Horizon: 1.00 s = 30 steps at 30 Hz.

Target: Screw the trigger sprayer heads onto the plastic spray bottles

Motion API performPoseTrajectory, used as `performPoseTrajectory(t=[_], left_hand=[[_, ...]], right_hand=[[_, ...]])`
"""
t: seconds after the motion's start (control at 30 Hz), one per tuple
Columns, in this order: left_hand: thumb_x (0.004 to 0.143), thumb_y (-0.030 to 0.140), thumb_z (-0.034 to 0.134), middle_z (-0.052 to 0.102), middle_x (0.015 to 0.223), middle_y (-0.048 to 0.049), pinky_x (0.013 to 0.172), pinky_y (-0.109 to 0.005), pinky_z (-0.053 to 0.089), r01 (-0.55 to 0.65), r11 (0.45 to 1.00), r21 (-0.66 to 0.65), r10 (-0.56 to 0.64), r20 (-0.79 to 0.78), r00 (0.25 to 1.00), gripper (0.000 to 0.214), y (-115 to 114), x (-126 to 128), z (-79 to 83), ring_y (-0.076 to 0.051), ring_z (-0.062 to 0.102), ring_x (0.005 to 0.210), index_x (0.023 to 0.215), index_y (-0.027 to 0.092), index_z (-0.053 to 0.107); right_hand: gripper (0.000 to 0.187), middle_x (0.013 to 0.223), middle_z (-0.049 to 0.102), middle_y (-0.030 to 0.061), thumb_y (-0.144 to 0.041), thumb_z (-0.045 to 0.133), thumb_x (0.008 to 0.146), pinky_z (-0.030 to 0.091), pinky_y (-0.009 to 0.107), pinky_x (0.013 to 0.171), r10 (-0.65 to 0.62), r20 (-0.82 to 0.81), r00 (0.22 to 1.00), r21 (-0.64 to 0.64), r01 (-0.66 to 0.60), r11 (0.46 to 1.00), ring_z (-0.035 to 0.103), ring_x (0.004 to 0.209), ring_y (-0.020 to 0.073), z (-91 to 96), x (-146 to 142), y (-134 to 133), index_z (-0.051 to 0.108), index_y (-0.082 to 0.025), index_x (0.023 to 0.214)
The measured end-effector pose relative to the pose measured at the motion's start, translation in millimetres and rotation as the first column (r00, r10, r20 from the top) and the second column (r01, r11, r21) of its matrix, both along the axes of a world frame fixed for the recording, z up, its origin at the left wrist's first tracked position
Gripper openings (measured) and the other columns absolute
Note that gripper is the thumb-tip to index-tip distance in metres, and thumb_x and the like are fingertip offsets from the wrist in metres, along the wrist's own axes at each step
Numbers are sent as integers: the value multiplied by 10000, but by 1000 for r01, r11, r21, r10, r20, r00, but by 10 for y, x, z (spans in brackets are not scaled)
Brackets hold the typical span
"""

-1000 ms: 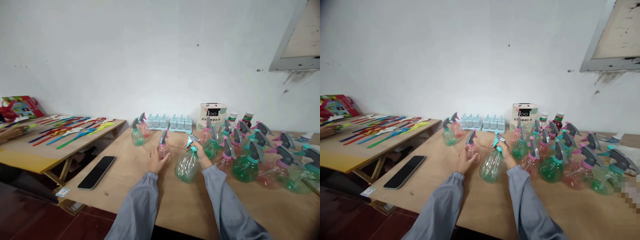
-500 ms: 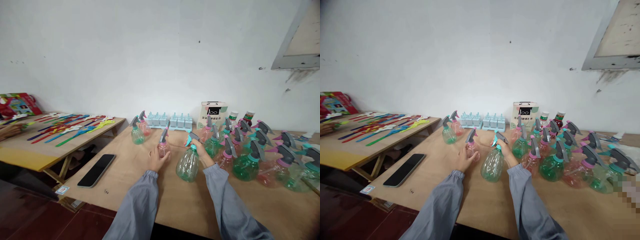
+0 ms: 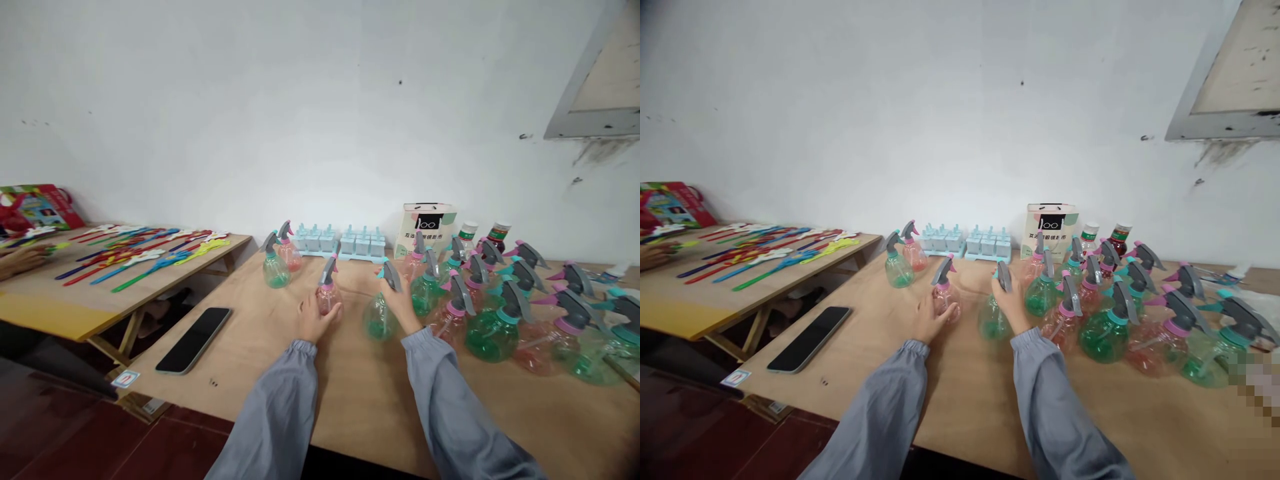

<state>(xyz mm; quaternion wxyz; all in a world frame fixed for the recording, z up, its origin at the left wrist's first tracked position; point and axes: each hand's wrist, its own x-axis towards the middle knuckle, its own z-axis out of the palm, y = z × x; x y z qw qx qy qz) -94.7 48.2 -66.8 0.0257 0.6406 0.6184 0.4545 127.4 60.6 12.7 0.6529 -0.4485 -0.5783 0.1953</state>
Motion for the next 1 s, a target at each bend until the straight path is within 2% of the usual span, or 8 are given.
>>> performPoseTrajectory(t=[0.1,0.2,0.37,0.5,0.6,0.73,0.87,1.0], left_hand=[[793,512,662,625,1237,-130,1029,-431,404,9,1000,5,-9,-1,1000,659,13,-6,-8,-278,580,1203,1328,196,444],[792,521,660,621,1247,-135,1040,-435,394,12,1000,0,-12,-5,1000,666,19,-9,-9,-283,575,1209,1333,195,447],[796,515,656,608,1287,-140,1062,-445,375,5,1000,-13,-5,3,1000,682,8,2,2,-292,559,1238,1351,190,430],[799,503,655,597,1318,-143,1076,-451,361,2,1000,-27,-2,9,1000,682,-3,12,9,-292,547,1262,1362,201,419],[804,502,652,602,1310,-145,1075,-451,363,3,1000,-27,-3,4,1000,668,-16,14,21,-285,551,1258,1355,200,425],[801,501,655,591,1327,-147,1081,-455,357,1,999,-49,-1,9,1000,675,-37,17,45,-289,537,1273,1360,202,422],[799,496,654,593,1319,-147,1074,-454,366,6,999,-35,-6,12,1000,672,-27,14,30,-290,538,1277,1354,192,427],[799,484,655,605,1297,-150,1061,-453,383,17,1000,-11,-17,15,1000,674,8,1,-15,-292,548,1262,1353,179,422]], right_hand=[[292,594,603,-4,-430,592,763,423,276,597,-144,48,988,0,144,990,557,605,165,-42,-1,23,692,-156,770],[384,626,635,15,-522,611,786,437,284,618,-208,15,978,28,208,978,582,633,181,-143,-6,40,692,-147,798],[520,1004,713,108,-553,670,769,480,399,896,-289,45,956,111,282,953,658,947,265,-493,-39,42,633,-172,1122],[815,1333,568,209,-613,665,763,400,468,1068,-321,82,944,167,305,938,527,1268,319,-747,-52,73,422,-135,1376],[998,1406,489,280,-708,652,725,408,514,1058,-318,221,922,89,306,948,478,1317,377,-859,-48,85,333,-81,1433],[1070,1428,463,304,-768,597,730,439,526,1012,-295,349,889,28,305,952,489,1301,407,-949,-36,71,279,-66,1473],[1091,1454,422,327,-781,573,739,416,520,1027,-319,357,878,0,342,940,445,1342,412,-1005,-19,187,256,-44,1478],[1132,1369,489,352,-809,570,704,440,500,991,-340,282,897,-63,371,927,510,1275,408,-1024,-3,507,268,-1,1437]])
